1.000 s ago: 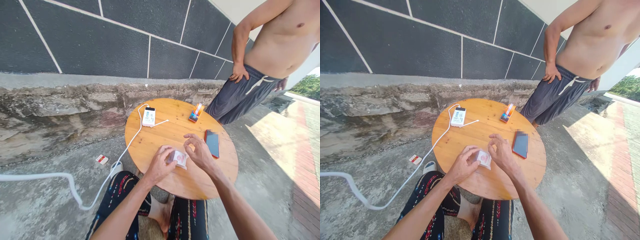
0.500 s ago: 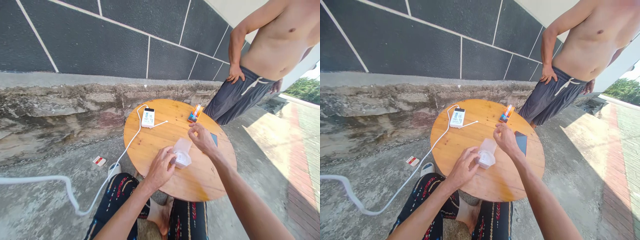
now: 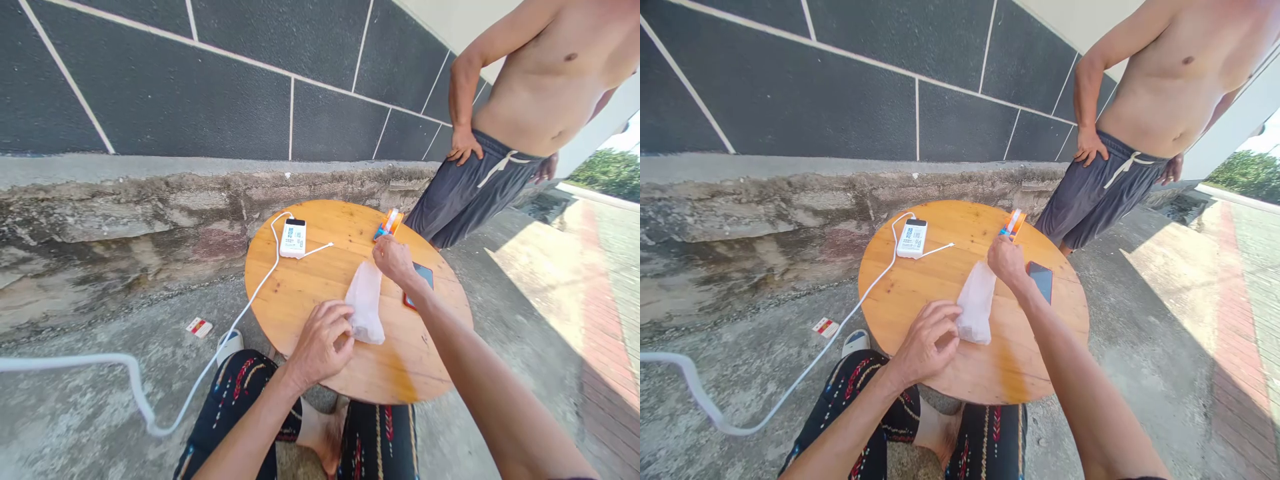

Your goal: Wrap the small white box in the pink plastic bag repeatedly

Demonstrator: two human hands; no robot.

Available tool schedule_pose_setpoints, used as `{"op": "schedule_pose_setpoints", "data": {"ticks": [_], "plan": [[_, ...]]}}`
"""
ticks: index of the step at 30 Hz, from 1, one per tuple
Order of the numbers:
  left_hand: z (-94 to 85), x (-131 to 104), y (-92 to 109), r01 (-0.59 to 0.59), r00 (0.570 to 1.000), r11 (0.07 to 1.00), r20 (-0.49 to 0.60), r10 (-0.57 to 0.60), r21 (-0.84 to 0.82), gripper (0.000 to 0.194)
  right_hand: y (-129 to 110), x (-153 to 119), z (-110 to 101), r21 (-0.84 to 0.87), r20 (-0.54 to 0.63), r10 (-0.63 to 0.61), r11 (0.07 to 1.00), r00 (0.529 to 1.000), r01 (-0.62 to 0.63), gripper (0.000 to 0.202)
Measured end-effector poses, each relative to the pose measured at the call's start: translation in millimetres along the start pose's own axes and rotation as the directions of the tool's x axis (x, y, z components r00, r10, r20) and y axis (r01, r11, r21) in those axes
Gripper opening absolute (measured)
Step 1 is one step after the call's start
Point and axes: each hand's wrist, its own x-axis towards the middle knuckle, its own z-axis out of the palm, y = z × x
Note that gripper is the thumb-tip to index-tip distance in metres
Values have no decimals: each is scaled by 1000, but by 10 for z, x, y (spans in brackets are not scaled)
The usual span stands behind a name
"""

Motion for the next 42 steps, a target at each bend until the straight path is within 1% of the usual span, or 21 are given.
{"op": "schedule_pose_setpoints", "data": {"ticks": [3,6,9,10,11,12,13,15,17,20,22,24,26,28,30,32,34,36,39,40,42], "plan": [[-22,-17,9,-11,1000,999,-12,11,-41,11,29,80,43,19,11,38,999,999,-38,23],[-28,-34,-4,19,998,995,-54,-25,-94,11,73,-9,-38,64,-1,57,996,998,-57,29],[-31,-34,-8,79,994,989,-67,-88,-125,10,76,-383,-232,149,3,39,988,999,-39,32],[-35,-29,-4,100,992,987,-66,-109,-129,8,60,-558,-299,242,8,29,970,1000,-30,31],[-40,-21,5,123,989,984,-65,-132,-129,10,34,-744,-357,303,29,-4,953,1000,-5,31],[-45,-10,16,147,986,981,-66,-156,-123,18,0,-927,-400,326,46,-37,945,998,20,34],[-47,4,30,173,981,978,-69,-181,-113,29,-39,-1097,-426,320,41,-63,946,997,47,38],[-37,44,65,218,972,972,-71,-224,-85,47,-120,-1357,-425,233,17,-110,967,994,103,48],[-6,99,106,250,965,966,-63,-254,-60,52,-170,-1486,-371,164,3,-124,979,992,122,50],[56,182,151,336,940,942,-66,-335,10,39,-112,-1512,-241,171,8,-54,984,999,52,37],[68,203,144,433,900,898,-88,-427,73,33,24,-1512,-138,252,24,32,967,999,-37,36],[32,181,99,532,846,839,-108,-522,114,34,207,-1550,-27,379,56,102,918,993,-115,36],[-43,136,34,608,794,782,-132,-594,137,34,394,-1621,74,478,100,128,863,987,-161,36],[-131,109,-21,638,770,758,-145,-622,138,28,540,-1695,134,512,134,138,838,981,-188,36],[-204,141,-41,610,790,785,-147,-595,108,22,613,-1736,122,521,122,157,830,980,-197,34],[-241,244,-23,538,841,838,-131,-525,95,23,597,-1723,37,520,59,177,835,982,-182,32],[-237,397,17,463,886,875,-93,-454,144,28,498,-1653,-88,488,-19,159,863,987,-130,30],[-197,555,52,422,904,875,-45,-424,237,33,342,-1539,-207,408,-79,107,911,991,-66,28],[-114,723,48,421,888,827,14,-459,371,39,101,-1325,-299,213,-97,60,976,993,-39,31],[-92,752,29,435,872,807,36,-488,398,37,45,-1251,-300,147,-72,57,988,996,-46,32],[-69,778,-32,463,838,775,74,-541,429,24,-7,-1113,-265,76,29,70,995,997,-72,28]]}}
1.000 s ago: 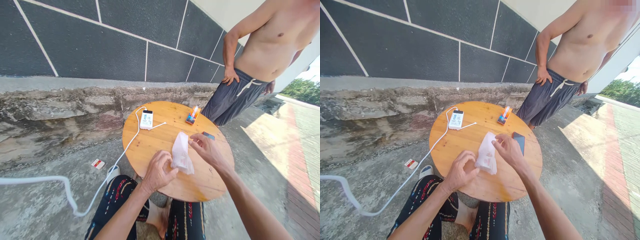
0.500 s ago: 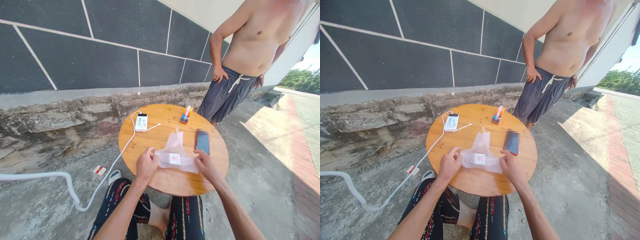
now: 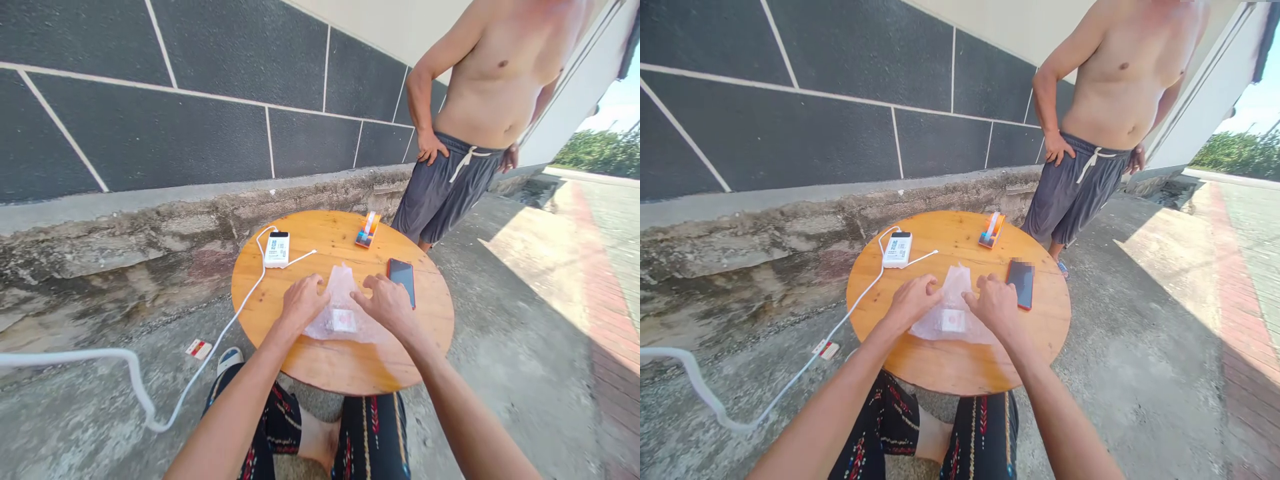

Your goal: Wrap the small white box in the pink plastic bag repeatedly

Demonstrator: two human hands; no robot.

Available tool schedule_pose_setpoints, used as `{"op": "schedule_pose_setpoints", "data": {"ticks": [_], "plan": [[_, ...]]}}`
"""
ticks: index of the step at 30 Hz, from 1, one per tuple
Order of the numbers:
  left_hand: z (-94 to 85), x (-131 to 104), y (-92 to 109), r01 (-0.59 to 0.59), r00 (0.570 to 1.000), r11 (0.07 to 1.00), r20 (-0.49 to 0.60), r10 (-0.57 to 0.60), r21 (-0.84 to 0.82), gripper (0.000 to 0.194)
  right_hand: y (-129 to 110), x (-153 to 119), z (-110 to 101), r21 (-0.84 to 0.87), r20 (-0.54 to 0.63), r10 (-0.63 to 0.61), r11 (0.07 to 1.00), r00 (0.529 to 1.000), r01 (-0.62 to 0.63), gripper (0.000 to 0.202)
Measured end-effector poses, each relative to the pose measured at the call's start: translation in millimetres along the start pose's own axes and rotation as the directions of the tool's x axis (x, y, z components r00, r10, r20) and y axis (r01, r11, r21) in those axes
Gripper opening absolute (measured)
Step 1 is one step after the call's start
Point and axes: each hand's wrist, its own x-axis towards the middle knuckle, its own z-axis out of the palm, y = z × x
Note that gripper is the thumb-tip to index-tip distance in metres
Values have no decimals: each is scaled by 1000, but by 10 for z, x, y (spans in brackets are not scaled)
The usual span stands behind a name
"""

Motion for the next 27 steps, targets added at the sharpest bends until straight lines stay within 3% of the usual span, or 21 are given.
{"op": "schedule_pose_setpoints", "data": {"ticks": [2,4,11,13,15,17,19,23,27], "plan": [[23,47,-64,24,1000,1000,17,-24,2,13,23,112,62,5,94,34,999,995,-34,21],[37,104,-142,26,1000,999,-15,-26,-25,16,103,190,125,38,125,67,997,990,-72,22],[74,271,-329,38,988,989,-140,-58,-140,25,374,175,205,150,51,158,975,986,-164,30],[53,207,-338,-42,970,983,-245,-4,-180,34,387,99,179,250,-30,127,961,991,-116,31],[12,102,-322,-215,941,963,-297,160,-161,35,361,15,143,349,-123,31,937,992,14,30],[-37,-5,-280,-367,916,922,-221,335,-121,33,301,-56,109,371,-148,-113,915,982,161,30],[-89,-94,-220,-437,898,894,-116,425,-102,30,226,-113,79,326,-109,-235,910,966,258,31],[-224,-271,-116,-433,901,896,-28,433,-93,28,112,-276,-9,220,-32,-331,918,943,330,34],[-326,-525,-155,-403,908,911,90,410,-85,32,85,-584,-86,240,87,-430,885,899,400,34]]}}
